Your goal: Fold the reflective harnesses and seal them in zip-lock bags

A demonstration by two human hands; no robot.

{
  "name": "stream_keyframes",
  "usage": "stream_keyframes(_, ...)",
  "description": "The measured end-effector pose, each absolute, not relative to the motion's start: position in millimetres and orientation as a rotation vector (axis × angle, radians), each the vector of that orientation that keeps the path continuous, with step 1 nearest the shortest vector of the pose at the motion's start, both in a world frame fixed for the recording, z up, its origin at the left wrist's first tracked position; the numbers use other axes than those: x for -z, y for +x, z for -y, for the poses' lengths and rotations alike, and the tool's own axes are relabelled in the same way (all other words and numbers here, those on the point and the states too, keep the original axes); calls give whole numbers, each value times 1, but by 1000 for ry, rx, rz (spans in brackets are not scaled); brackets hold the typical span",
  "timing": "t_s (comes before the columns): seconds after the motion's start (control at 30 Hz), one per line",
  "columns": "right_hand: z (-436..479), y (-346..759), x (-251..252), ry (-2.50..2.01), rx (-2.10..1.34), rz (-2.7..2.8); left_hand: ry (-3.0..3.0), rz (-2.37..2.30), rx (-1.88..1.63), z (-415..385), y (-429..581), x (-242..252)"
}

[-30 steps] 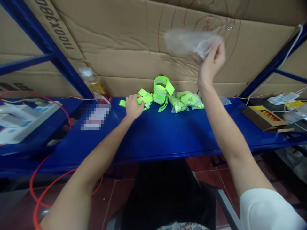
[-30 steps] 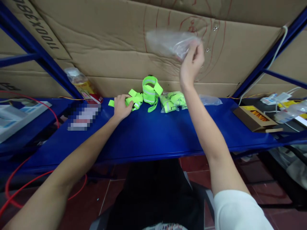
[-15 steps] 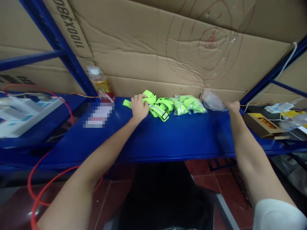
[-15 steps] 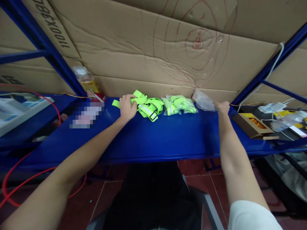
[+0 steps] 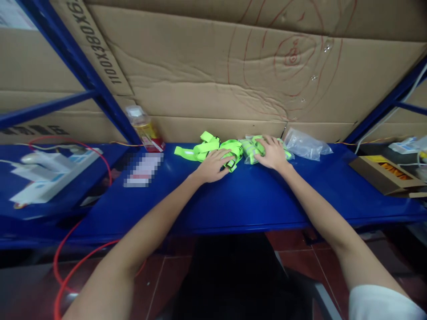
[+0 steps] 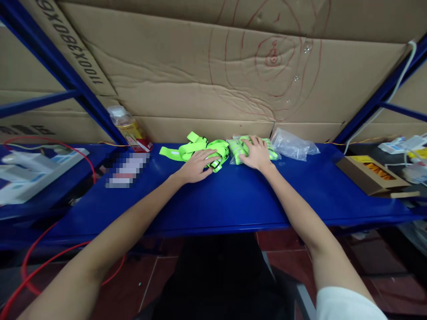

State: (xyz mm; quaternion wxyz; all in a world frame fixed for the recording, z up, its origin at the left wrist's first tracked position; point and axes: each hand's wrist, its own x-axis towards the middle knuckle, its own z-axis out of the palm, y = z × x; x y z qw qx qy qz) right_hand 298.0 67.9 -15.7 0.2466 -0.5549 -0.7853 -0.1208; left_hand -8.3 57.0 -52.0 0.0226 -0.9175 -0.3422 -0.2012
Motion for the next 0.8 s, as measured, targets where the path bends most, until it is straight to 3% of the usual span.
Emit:
stream_keyframes(0.27, -76, 322, 21, -1186, -48, 2002, -2691, 1265, 813, -73, -2, 62)
stream_keyframes(0.47, -52, 310, -5, -941, -160, 1618, -2781, 1304, 918, -71, -5, 64)
stream_keyframes(0.53, -45, 297, -12, -878, -301, 1469, -2798, 1255, 1108, -67, -3, 60)
stream_keyframes(0.7, -38, 266, 6, -798, -906, 1443, -2519, 1166, 1962, -50, 7, 48)
stream_keyframes(0.8, -42, 257, 28, -825, -1033, 1473, -2463, 1316, 2129, -43, 10, 48)
